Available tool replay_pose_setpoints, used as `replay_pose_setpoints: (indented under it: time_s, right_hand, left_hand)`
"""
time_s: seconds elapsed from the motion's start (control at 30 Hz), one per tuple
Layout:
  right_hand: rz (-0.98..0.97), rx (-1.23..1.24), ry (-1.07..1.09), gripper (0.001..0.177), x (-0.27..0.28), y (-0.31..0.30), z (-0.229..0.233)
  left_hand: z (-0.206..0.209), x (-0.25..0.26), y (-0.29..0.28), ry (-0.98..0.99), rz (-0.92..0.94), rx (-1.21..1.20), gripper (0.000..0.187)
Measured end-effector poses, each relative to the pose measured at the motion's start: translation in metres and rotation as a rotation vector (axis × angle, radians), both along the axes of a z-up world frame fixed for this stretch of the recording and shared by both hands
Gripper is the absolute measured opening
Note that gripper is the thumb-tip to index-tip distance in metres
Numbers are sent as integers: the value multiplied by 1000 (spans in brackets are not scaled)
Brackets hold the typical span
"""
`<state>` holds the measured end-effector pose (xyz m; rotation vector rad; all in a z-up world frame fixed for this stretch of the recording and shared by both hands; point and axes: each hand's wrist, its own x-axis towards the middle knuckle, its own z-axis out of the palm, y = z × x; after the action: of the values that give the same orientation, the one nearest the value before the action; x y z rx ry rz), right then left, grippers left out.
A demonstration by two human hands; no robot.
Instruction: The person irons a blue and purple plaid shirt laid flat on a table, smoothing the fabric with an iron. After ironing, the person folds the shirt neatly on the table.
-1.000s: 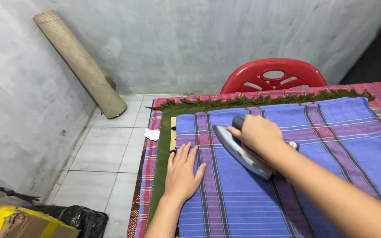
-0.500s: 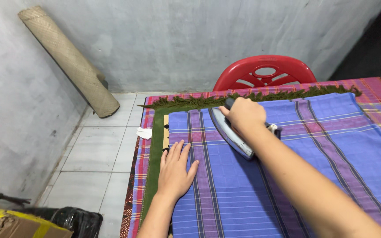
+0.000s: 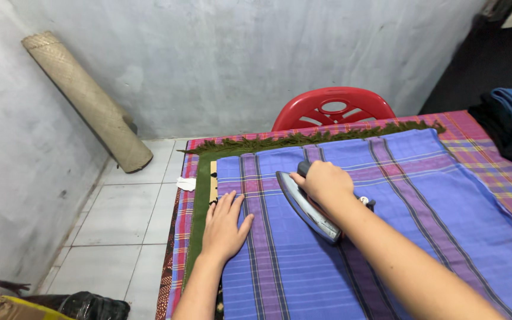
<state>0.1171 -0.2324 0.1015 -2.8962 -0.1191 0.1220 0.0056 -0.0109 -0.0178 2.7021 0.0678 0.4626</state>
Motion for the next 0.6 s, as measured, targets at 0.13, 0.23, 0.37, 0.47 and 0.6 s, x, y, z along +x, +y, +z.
replay_pose_setpoints:
  time_s: [0.13, 0.23, 0.37, 0.47, 0.6]
  right_hand:
    - [-12, 9, 10, 69, -18, -10, 1]
    - [-8, -9, 7, 71, -34, -20, 1]
    - [-5, -18, 28, 72, -57, -32, 5]
    - [6, -32, 11, 72, -77, -41, 7]
    - [10, -56, 5, 72, -101, -48, 13]
  left_hand:
    - [-2, -5, 3, -3, 6, -3, 59]
    - [-6, -8, 4, 7, 44, 13, 59]
    - [-10, -9, 7, 6, 79, 22, 61]
    - [-15, -9, 8, 6, 90, 8, 61]
    - [-18, -13, 11, 19, 107, 4, 60]
